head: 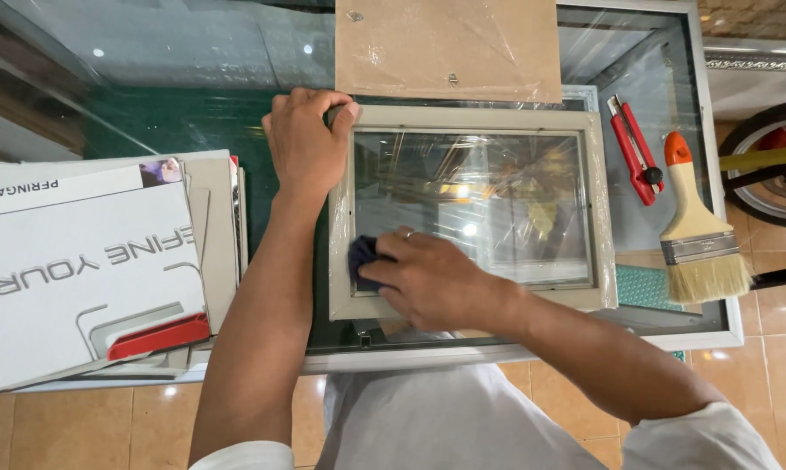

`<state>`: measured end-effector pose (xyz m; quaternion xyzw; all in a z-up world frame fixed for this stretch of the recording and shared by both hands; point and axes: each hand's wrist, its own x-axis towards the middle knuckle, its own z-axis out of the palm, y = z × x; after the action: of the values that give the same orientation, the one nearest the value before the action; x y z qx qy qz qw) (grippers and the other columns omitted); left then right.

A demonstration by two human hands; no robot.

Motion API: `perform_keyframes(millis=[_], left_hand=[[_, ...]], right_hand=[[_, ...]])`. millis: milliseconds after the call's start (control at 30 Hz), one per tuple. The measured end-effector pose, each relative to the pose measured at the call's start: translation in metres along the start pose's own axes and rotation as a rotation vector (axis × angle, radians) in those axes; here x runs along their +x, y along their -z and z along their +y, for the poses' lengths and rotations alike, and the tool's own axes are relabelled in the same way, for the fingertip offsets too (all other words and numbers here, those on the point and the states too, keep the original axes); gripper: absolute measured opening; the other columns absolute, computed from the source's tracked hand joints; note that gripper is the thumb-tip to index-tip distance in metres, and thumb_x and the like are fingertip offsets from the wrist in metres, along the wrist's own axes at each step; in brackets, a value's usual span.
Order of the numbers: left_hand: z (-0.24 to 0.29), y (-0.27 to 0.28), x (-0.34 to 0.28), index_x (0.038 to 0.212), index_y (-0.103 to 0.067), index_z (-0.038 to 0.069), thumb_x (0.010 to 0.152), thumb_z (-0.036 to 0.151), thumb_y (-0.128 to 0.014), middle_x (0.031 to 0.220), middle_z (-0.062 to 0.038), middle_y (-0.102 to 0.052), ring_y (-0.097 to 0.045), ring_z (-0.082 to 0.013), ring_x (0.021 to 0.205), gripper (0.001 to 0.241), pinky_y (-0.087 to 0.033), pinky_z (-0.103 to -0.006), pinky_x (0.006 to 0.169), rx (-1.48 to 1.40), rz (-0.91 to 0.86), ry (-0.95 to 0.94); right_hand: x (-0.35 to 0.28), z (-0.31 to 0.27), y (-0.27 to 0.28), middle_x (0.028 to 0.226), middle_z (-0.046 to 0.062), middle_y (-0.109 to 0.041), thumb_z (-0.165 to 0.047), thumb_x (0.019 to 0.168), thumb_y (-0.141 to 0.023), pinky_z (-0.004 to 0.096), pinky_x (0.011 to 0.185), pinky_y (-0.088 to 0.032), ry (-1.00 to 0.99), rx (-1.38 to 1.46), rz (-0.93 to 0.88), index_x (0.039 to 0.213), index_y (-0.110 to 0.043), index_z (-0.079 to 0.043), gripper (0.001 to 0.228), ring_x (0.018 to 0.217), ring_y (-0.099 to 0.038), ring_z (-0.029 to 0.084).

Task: The person cleans a glass picture frame using a cloth.

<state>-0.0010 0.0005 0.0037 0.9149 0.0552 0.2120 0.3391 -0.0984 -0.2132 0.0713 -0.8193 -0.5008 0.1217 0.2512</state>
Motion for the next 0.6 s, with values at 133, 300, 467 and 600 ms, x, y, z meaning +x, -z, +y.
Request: perform_keyframes(millis=[133,300,467,600], left_hand=[[-0.001,0.000,0.000,0.102,-0.080,0.018,0.096,0.033,-0.075,0.105,-0.006,-0.069,-0.057,-0.0305,0.106,0.017,-0.039,-0.0465,0.098,0.000,0.004,-0.016],[-0.007,-0.007,-0.003,0.102,-0.080,0.018,0.096,0.032,-0.076,0.104,-0.006,-0.069,-0.057,-0.0311,0.106,0.016,-0.039,-0.0462,0.097,0.017,0.022,-0.034],[-0.002,-0.003,-0.001,0.104,-0.079,0.017,0.097,0.032,-0.076,0.104,-0.007,-0.068,-0.057,-0.0304,0.107,0.017,-0.039,-0.0459,0.098,0.016,0.026,-0.019],[0.001,-0.003,0.003,0.103,-0.078,0.016,0.096,0.032,-0.075,0.105,-0.007,-0.067,-0.056,-0.0297,0.109,0.018,-0.037,-0.0463,0.100,0.034,-0.010,0.022]], right_hand=[[0.010,0.017,0.013,0.109,0.013,-0.063,-0.014,0.086,-0.071,0.046,0.088,-0.052,0.066,0.164,-0.091,0.118,-0.072,-0.009,0.033,0.104,-0.062,0.036],[0.043,0.080,0.028,0.120,0.014,-0.063,-0.017,0.091,-0.072,0.046,0.090,-0.050,-0.082,-0.073,0.223,0.126,-0.071,-0.014,0.036,0.104,-0.060,0.035],[0.037,0.079,0.024,0.118,0.017,-0.057,-0.016,0.093,-0.073,0.051,0.090,-0.047,-0.109,-0.213,0.179,0.129,-0.069,-0.012,0.038,0.104,-0.055,0.039],[-0.007,0.030,0.013,0.117,0.016,-0.058,-0.017,0.089,-0.074,0.053,0.094,-0.047,0.030,-0.149,0.073,0.127,-0.068,-0.011,0.039,0.108,-0.054,0.040]])
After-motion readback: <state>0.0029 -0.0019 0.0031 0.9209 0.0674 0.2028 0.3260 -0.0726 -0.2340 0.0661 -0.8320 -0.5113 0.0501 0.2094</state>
